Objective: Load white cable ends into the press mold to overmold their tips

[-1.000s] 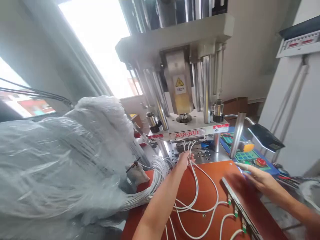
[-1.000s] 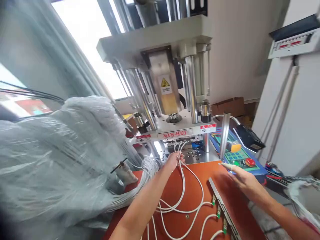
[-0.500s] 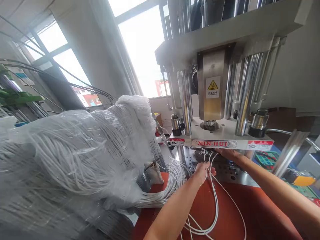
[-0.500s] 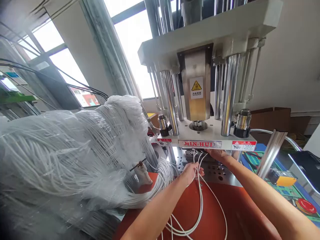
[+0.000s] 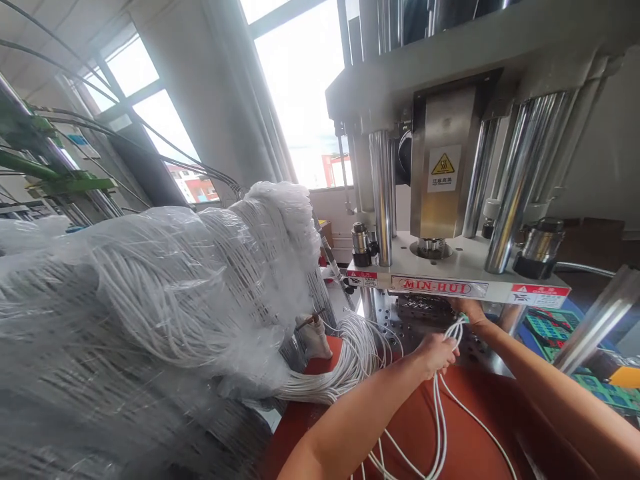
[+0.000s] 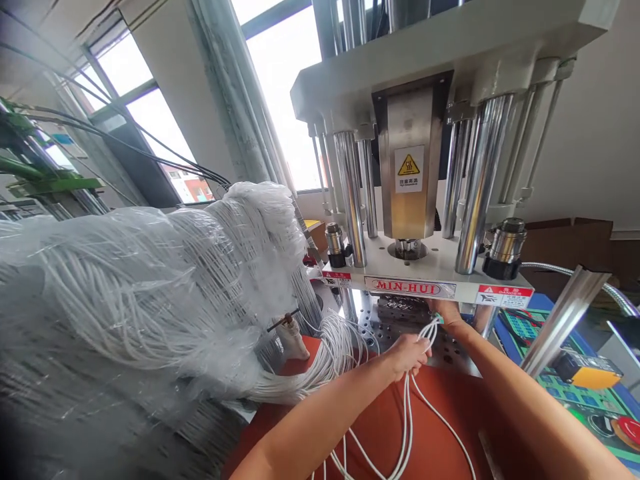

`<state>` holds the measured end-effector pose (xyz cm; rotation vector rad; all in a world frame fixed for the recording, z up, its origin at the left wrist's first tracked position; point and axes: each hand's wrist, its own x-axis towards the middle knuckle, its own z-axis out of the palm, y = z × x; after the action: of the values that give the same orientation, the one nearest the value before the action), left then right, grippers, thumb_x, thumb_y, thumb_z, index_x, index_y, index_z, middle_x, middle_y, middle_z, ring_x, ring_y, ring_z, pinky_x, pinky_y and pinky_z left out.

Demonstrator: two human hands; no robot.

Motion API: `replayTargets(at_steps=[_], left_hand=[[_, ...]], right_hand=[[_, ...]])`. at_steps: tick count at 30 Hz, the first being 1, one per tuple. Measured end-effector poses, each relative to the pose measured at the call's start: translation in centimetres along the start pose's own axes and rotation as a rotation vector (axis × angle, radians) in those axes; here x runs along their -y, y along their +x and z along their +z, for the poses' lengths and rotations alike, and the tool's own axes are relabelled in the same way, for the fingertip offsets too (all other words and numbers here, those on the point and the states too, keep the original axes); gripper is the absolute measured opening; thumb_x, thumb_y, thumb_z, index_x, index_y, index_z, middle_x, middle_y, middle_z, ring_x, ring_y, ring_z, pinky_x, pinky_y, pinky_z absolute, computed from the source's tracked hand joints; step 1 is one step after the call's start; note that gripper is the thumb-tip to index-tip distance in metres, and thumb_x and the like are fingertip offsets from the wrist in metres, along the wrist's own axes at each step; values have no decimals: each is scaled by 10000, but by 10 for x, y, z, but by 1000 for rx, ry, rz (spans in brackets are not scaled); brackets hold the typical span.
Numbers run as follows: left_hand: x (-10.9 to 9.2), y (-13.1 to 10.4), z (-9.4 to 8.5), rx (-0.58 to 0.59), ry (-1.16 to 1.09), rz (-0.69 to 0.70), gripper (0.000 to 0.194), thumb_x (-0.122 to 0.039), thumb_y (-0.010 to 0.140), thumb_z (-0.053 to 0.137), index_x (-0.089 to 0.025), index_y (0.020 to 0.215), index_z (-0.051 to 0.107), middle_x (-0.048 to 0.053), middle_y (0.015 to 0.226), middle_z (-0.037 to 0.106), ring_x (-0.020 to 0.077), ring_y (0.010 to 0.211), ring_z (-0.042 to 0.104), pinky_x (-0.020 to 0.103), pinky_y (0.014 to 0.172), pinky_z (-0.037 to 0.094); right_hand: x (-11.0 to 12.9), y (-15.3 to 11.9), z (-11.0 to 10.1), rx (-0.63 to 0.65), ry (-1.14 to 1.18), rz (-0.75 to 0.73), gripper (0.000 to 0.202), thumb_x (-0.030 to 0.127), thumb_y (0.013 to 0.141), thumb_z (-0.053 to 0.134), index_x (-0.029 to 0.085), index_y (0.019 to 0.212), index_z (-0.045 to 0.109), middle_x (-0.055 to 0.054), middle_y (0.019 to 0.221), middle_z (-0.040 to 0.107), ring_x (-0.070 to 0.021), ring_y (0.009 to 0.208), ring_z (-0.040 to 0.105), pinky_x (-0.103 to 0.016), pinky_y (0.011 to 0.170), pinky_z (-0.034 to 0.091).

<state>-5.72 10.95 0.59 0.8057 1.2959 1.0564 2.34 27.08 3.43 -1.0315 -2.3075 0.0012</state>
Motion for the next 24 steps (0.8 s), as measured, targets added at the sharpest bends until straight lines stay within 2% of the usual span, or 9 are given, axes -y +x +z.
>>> replayTargets(at_steps=[3,5,7,10,13,15,18,21,24], left_hand=[[4,-32,17,35,187,86,320,-384,942,507,-171,708,551,-56,489,432,71,390,342,204,422,299],[-5,-62,6,-2,348,258,264,-381,953,464,-187,800,555,-42,581,486,92,483,430,212,501,381],[-23,-94,-22,-79,471,449,176,-365,920,529,-198,879,567,-23,715,557,108,611,501,222,611,435],[-63,-134,-82,-249,658,586,175,-325,919,508,-211,840,614,5,759,613,151,703,545,256,711,452],[-108,-149,-142,-577,804,654,153,-288,853,580,-211,736,643,25,784,647,181,757,584,263,741,453],[-133,-145,-175,-720,876,579,95,-275,837,603,-210,802,662,6,742,658,160,674,589,246,687,450],[-158,-128,-215,-849,856,342,136,-257,881,540,-187,845,652,-16,588,622,140,543,585,224,595,442],[-161,-113,-246,-917,873,167,123,-226,847,588,-145,768,635,-7,470,557,174,529,603,240,568,441],[-150,-108,-268,-934,924,-41,179,-247,741,718,-134,651,612,8,405,514,231,519,617,280,556,448]], right_hand=[[-3,-8,-3,57,-24,34,353,472,972,545,186,1161,630,-77,1154,647,-186,959,633,-387,857,536],[-2,-18,-5,85,-48,58,362,488,972,531,172,1108,644,-79,1075,668,-177,899,640,-367,822,529],[1,-35,-7,104,-71,73,350,451,984,494,144,1024,659,-109,993,691,-196,863,647,-359,785,505],[4,-72,-14,142,-74,56,315,366,980,426,160,921,658,-119,925,717,-230,867,662,-334,723,451],[2,-115,-28,174,-68,37,299,396,956,421,205,868,633,-78,852,717,-241,837,667,-325,680,415],[-3,-141,-43,178,-77,49,302,411,948,415,218,818,607,-86,801,705,-264,802,661,-347,677,407],[-13,-172,-64,174,-88,71,284,385,947,405,233,775,572,-112,782,695,-299,789,656,-387,696,414],[-23,-193,-77,175,-83,97,298,377,961,375,248,743,531,-106,737,676,-294,735,651,-383,665,425],[-31,-206,-79,170,-75,120,314,410,958,355,250,730,502,-89,735,655,-271,706,632,-359,629,429]])
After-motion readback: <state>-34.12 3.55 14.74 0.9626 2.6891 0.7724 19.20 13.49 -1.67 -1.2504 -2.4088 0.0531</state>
